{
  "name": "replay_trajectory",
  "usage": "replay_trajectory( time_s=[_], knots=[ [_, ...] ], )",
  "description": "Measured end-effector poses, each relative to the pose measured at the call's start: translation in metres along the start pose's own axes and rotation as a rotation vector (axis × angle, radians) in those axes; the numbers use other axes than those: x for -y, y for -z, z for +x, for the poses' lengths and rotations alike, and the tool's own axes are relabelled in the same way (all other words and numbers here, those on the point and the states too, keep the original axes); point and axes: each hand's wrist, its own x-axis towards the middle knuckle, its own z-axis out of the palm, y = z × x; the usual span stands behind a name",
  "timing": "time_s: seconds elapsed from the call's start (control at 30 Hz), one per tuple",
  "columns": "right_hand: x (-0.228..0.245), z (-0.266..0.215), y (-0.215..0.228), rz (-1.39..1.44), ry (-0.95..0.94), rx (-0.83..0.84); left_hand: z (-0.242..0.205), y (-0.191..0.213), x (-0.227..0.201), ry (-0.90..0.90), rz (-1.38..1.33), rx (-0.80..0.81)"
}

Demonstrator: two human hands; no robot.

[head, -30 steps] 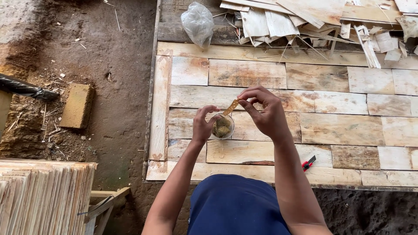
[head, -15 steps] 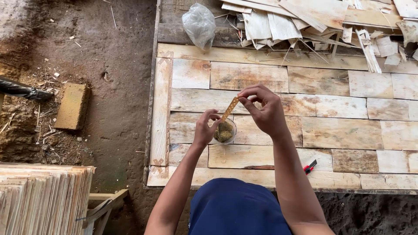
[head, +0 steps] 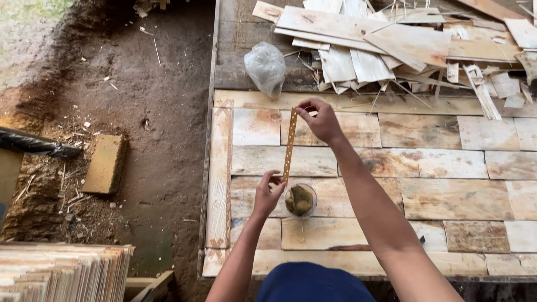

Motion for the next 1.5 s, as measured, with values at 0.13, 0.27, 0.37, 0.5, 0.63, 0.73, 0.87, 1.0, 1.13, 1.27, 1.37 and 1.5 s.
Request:
replay_trajectory(
  time_s=[0.13, 0.27, 0.37, 0.5, 0.63, 0.73, 0.87, 1.0, 1.13, 1.27, 1.37, 1.5],
  knots=[
    [-0.010, 0.036, -0.012, -0.027, -0.079, 0.045, 0.021, -0.001, 0.013, 0.118, -0.010, -0.010],
    [-0.050, 0.070, -0.029, -0.050, -0.214, 0.106, 0.041, -0.005, 0.028, 0.277, -0.001, 0.006],
    [-0.092, 0.098, -0.044, -0.084, -0.281, 0.140, 0.055, -0.009, 0.034, 0.342, -0.026, 0.026],
    [-0.128, 0.127, -0.061, -0.129, -0.369, 0.170, 0.074, -0.016, 0.050, 0.419, -0.086, 0.040],
    [-0.163, 0.148, -0.074, -0.154, -0.408, 0.172, 0.092, -0.021, 0.070, 0.485, -0.076, 0.017],
    [-0.178, 0.157, -0.082, -0.149, -0.420, 0.168, 0.102, -0.023, 0.076, 0.524, -0.067, 0.024],
    [-0.195, 0.166, -0.089, -0.200, -0.435, 0.184, 0.110, -0.026, 0.077, 0.593, -0.086, 0.038],
    [-0.190, 0.168, -0.090, -0.229, -0.435, 0.172, 0.117, -0.027, 0.086, 0.615, -0.080, 0.035],
    [-0.198, 0.170, -0.094, -0.290, -0.450, 0.153, 0.121, -0.026, 0.083, 0.632, -0.042, 0.046],
    [-0.196, 0.171, -0.099, -0.285, -0.468, 0.118, 0.124, -0.026, 0.081, 0.660, -0.006, 0.049],
    [-0.196, 0.174, -0.103, -0.283, -0.474, 0.111, 0.125, -0.027, 0.074, 0.658, -0.002, 0.044],
    [-0.201, 0.175, -0.106, -0.298, -0.461, 0.098, 0.126, -0.028, 0.076, 0.646, -0.002, 0.035]
  ],
)
